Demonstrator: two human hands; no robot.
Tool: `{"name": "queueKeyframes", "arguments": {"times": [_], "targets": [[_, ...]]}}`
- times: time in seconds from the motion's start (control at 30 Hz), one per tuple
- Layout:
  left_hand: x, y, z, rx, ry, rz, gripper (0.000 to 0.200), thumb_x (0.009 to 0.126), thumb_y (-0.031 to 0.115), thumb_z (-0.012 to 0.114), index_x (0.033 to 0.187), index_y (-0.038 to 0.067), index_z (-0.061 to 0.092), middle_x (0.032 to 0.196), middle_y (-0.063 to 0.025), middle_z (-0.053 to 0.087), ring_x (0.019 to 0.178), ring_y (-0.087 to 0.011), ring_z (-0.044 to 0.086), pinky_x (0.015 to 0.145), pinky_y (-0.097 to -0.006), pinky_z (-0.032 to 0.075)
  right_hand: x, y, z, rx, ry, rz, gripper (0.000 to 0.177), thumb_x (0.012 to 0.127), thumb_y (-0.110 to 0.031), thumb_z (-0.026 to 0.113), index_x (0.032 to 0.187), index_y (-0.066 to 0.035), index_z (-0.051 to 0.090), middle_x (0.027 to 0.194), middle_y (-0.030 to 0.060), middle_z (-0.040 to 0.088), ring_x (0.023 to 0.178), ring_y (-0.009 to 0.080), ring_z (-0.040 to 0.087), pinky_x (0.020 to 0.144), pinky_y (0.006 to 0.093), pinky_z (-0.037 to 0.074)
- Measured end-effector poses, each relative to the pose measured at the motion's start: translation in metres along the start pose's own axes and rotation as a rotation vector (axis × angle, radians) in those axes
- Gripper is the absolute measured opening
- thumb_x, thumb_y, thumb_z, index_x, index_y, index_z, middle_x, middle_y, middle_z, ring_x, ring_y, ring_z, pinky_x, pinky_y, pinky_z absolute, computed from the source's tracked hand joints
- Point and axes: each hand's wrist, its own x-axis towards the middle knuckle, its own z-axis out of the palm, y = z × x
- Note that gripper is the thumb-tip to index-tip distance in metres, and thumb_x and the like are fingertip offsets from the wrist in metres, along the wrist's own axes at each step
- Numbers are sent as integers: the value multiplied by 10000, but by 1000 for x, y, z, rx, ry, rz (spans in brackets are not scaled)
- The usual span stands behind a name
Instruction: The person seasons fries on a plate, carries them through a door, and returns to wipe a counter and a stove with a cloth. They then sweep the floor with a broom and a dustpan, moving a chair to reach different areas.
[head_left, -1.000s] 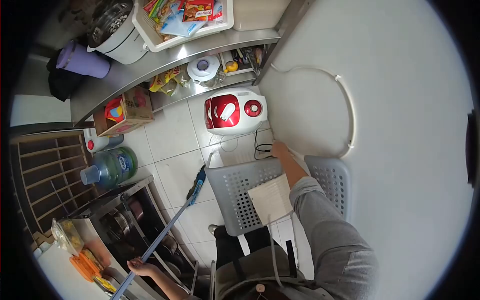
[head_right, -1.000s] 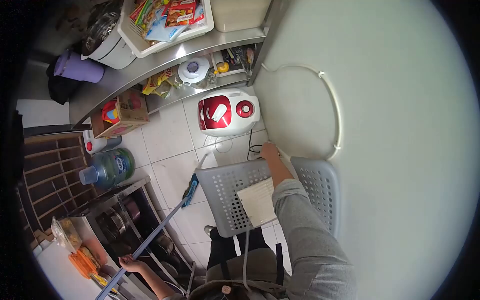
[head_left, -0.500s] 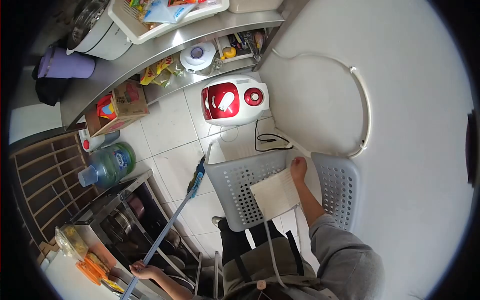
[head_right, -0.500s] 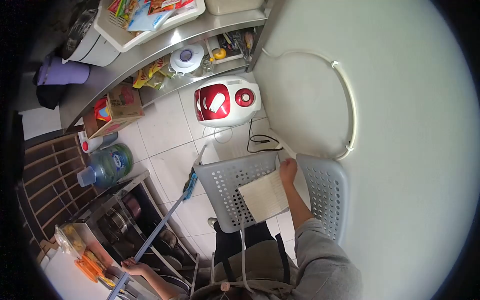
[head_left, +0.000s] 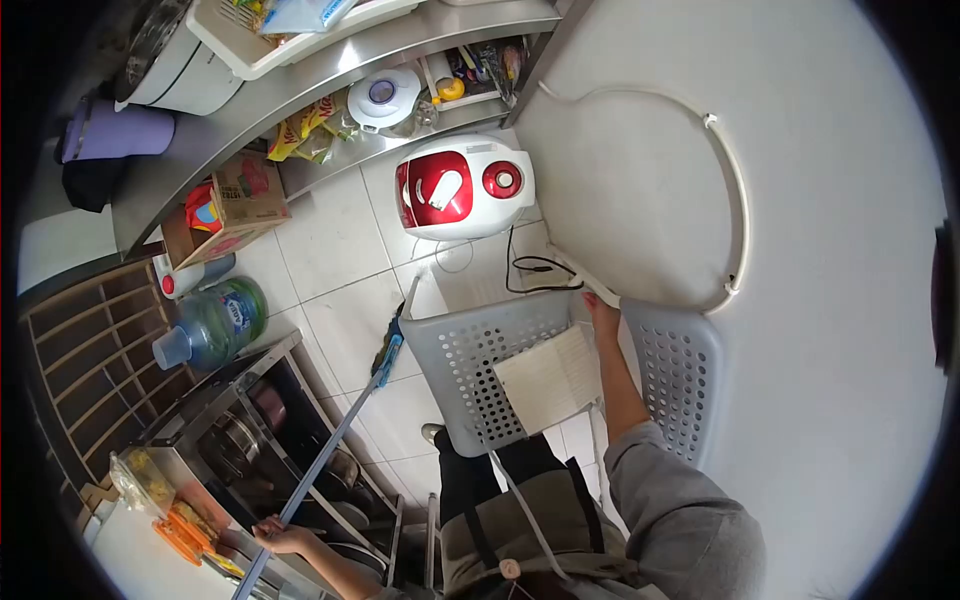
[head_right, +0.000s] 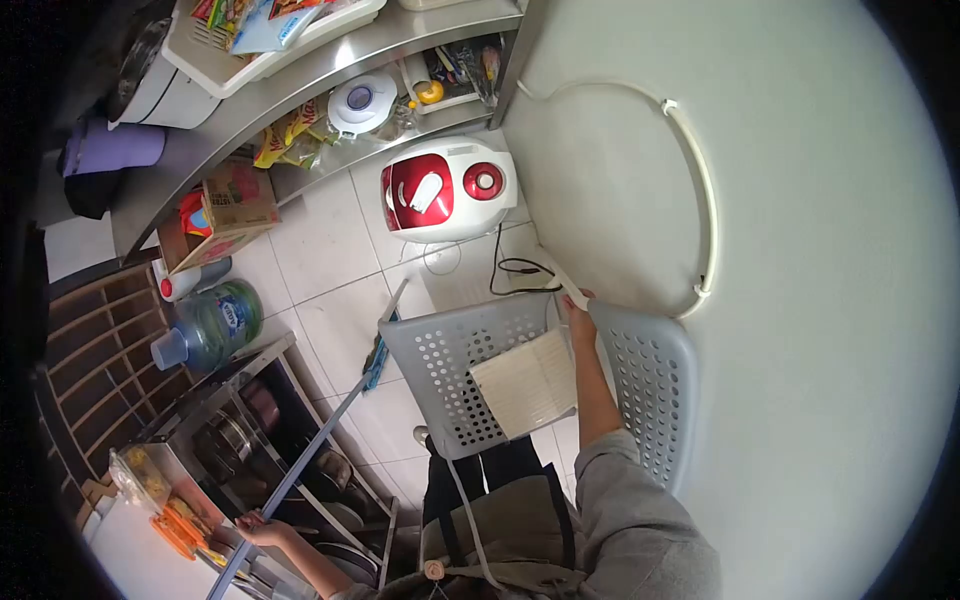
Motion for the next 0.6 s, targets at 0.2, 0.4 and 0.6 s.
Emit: {"name": "queueKeyframes", "arguments": {"times": [0.2,0.4,0.6], "targets": [[-6,-1,-4,-21,-47,-25,326,840,222,495,553,120,377,516,6,328,450,-115,331,531,-252,353,-71,13,-10,-205,30,-388,228,916,-162,467,958,55,522,917,110,568,827,177,587,754,257,496],[-5,-1,-2,-53,-33,-61,337,847,216,479,547,125,355,498,7,294,434,-109,295,526,-251,348,-49,8,-19,-309,25,-198,270,929,-200,433,972,46,536,869,101,586,804,144,578,746,249,489],[0,-2,-4,10,-54,-13,336,852,222,471,549,121,364,494,6,306,431,-109,302,539,-252,360,9,8,-13,-320,-119,42,260,897,-219,481,1053,-17,535,913,106,605,819,160,598,683,257,486]]}}
